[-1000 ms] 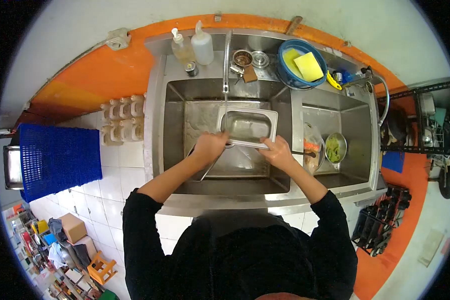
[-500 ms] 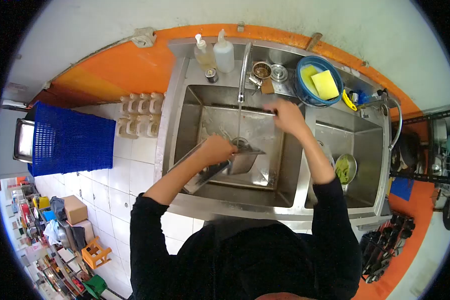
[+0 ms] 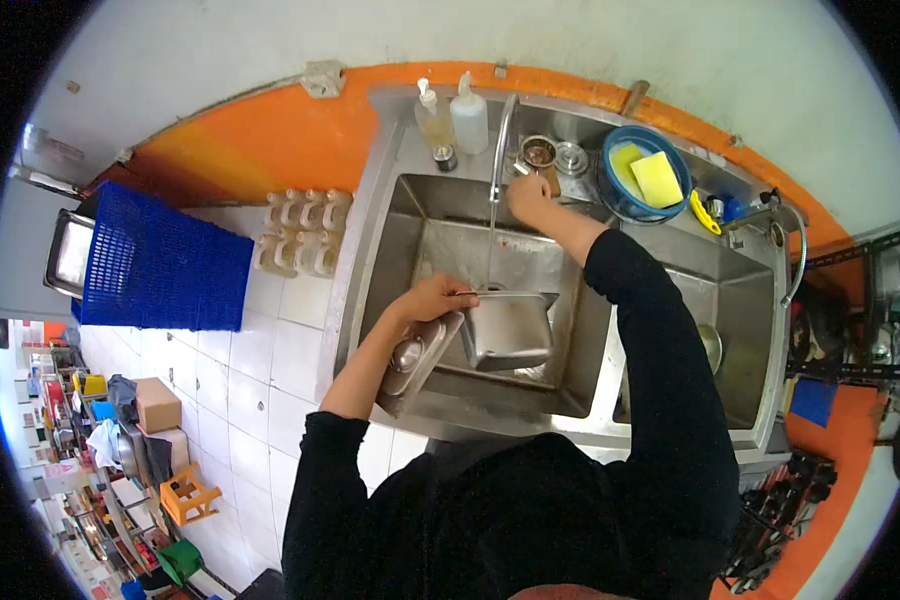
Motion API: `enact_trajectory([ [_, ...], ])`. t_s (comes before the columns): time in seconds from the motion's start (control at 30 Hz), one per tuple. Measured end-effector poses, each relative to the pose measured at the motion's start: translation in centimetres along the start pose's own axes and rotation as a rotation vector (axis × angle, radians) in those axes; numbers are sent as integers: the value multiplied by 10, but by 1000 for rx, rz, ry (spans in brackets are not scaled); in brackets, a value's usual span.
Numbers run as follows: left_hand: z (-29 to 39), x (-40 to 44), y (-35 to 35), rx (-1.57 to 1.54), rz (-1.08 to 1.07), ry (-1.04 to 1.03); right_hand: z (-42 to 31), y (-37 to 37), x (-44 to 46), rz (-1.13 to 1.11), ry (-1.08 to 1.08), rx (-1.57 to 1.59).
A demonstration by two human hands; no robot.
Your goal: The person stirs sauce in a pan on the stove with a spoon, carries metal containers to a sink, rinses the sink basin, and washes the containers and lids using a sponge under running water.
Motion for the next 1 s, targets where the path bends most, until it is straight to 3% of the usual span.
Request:
enact_trajectory([
  [0.1, 10, -7, 0, -128, 20, -27, -7, -16, 4, -106, -26, -18],
  [0.2, 0, -17, 0, -269, 40, 48, -5, 1, 9, 240, 123, 158],
  [0.27, -17, -20, 3, -303, 69, 115, 18, 49, -23, 301, 242, 132],
  [0.37, -47, -14, 3, -283, 104, 178, 54, 38, -4, 130, 429, 339],
  [0.4, -42, -14, 4, -266, 107, 169, 68, 60, -44, 57, 375, 541],
  [0.43, -38, -16, 6, -249, 110, 164, 61, 58, -84, -136, 455, 836],
  [0.53, -29, -18, 11, -110, 205, 160, 20, 19, -181, -570, 556, 1513],
  [0.6, -13, -23, 8, -105, 131, 141, 13, -60, -198, -773, 193, 1726],
  [0.67, 2, -18, 6, -138, 86, 36, 2, -97, -223, -760, -54, 2049],
  [0.7, 11, -23, 6, -178, 101, 5, 10, -94, -232, -510, -166, 2048],
  [0.73, -3, -12, -7, -462, 9, 13, 9, -75, -242, -301, -20, 2032],
  [0.77, 30, -37, 1, -479, 129, 10, 8, -73, -249, -200, -137, 2094],
  [0.8, 25, -24, 12, -280, 152, -133, 8, -72, -259, -87, -250, 2147],
  [0.83, 19, -16, 26, -241, 311, -289, 9, -71, -270, 33, -354, 2188],
  [0.87, 30, -50, 40, -150, 390, -285, 1, -80, -274, 3, -478, 2258],
  [0.9, 46, -88, 55, -58, 469, -275, 1, -104, -271, -156, -332, 2147],
  [0.93, 61, -125, 70, 33, 549, -257, -10, -133, -245, -146, -147, 2355],
  [0.97, 29, -129, 85, 122, 616, -111, -9, -156, -238, 93, -321, 2294],
  [1.0, 34, -187, 95, 124, 663, -87, -48, -134, -205, 29, -212, 2281],
])
Point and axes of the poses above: each hand's wrist, its own x-axis towards the middle knuckle, its own y-axis out of the back of the hand, z = x × y, the point moved 9 cm from there along x, towards the middle knuckle, and after that the axes turned 4 degrees about y, right-handed, at the moved point
